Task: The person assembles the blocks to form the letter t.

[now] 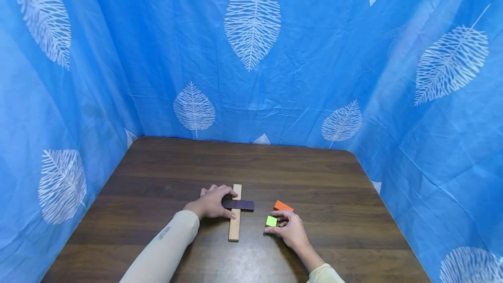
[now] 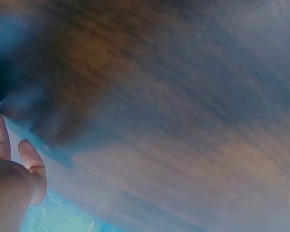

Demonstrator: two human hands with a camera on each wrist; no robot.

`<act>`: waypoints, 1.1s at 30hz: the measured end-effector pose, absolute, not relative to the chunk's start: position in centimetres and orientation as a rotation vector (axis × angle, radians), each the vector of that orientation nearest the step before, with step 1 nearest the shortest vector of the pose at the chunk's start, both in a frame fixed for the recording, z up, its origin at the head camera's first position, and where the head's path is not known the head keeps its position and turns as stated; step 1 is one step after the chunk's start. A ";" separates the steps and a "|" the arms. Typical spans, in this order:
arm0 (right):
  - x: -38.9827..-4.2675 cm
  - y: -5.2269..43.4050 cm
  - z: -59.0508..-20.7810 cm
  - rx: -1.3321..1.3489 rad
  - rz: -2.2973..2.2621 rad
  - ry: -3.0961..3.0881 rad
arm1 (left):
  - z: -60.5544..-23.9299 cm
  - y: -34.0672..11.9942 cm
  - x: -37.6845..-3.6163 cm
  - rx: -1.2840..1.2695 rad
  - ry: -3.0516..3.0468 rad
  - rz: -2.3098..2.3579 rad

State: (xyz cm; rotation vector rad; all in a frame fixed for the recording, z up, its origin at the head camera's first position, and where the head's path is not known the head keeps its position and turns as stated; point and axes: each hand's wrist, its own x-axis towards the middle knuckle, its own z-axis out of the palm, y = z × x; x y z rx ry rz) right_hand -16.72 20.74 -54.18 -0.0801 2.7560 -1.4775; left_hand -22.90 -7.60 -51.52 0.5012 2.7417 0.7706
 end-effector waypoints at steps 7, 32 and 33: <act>-16.3 20.1 -54.0 -0.165 -1.323 2.914 | -51.3 -7.6 -22.8 0.490 2.737 0.756; -11.6 13.7 -53.3 -0.513 -1.357 2.787 | -51.3 -7.5 -23.1 0.488 2.744 0.710; -11.4 13.4 -53.3 -0.512 -1.354 2.781 | -51.3 -7.5 -23.0 0.490 2.743 0.709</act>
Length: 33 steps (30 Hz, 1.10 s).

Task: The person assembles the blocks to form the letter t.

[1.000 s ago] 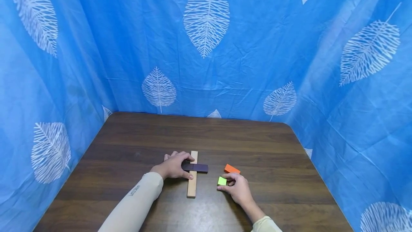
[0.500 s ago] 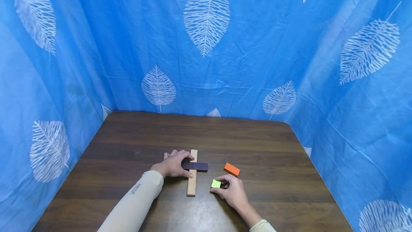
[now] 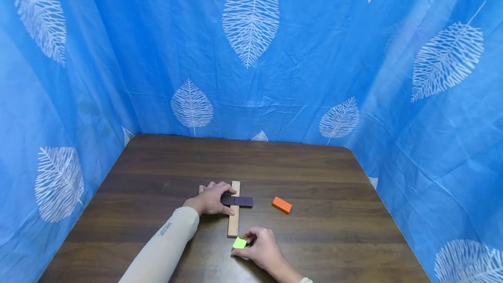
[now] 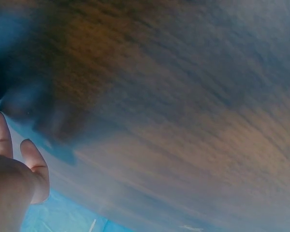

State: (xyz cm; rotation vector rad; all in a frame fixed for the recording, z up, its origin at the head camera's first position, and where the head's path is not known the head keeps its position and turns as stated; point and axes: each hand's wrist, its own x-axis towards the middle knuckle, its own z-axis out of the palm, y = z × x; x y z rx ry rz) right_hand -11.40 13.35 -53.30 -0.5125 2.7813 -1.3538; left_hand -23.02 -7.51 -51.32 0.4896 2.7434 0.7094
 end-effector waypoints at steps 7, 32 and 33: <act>-11.0 11.9 -53.4 -0.443 -1.341 2.804 | -51.4 -7.4 -22.7 0.492 2.744 0.722; -10.8 11.3 -53.7 -0.516 -1.219 2.886 | -51.3 -7.5 -22.4 0.482 2.745 0.747; -10.8 11.3 -53.8 -0.527 -1.225 2.889 | -51.4 -7.5 -22.4 0.481 2.746 0.746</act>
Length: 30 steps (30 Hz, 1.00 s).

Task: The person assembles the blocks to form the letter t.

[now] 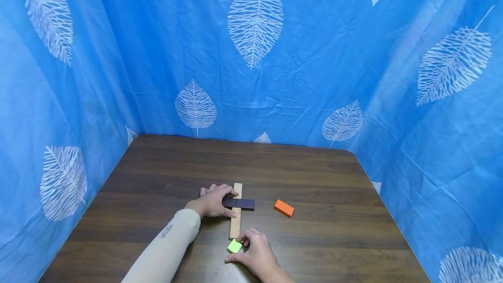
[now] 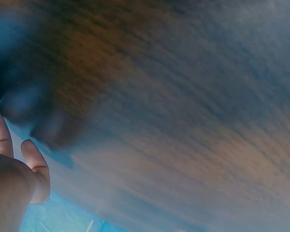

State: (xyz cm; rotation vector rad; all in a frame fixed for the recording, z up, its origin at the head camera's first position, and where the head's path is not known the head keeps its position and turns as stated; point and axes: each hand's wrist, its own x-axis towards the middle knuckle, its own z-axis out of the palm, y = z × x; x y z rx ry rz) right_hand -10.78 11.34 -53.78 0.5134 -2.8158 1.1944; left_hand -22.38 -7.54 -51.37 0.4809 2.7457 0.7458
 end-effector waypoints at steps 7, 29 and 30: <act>-11.3 12.7 -53.7 0.464 1.212 -2.713 | -51.1 -7.6 -22.3 0.484 2.727 0.778; -19.3 22.6 -52.6 -0.077 1.071 -2.788 | -51.3 -7.8 -22.5 0.478 2.709 0.769; -19.5 22.6 -52.7 -0.084 1.082 -2.797 | -51.4 -7.8 -22.6 0.482 2.712 0.773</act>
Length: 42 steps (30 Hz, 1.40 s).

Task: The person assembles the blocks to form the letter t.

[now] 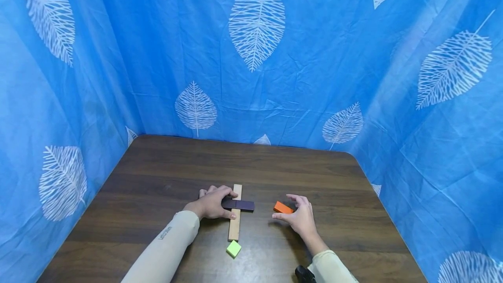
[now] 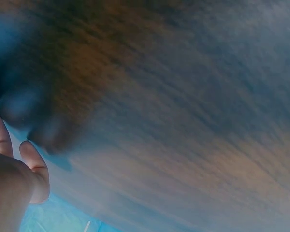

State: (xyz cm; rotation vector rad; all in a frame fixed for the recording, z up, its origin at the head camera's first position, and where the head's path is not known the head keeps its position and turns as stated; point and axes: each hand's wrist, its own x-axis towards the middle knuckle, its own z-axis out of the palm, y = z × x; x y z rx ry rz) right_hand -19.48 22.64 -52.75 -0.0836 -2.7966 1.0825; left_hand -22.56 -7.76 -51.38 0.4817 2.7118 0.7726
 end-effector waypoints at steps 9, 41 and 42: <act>-19.8 22.8 -54.0 -0.181 1.179 -2.809 | -51.7 -7.6 -22.6 0.481 2.706 0.773; -19.8 23.0 -54.7 -0.159 1.187 -2.734 | -51.7 -7.8 -22.5 0.458 2.713 0.766; -19.8 22.9 -54.7 -0.144 1.174 -2.733 | -51.7 -7.7 -22.5 0.455 2.711 0.765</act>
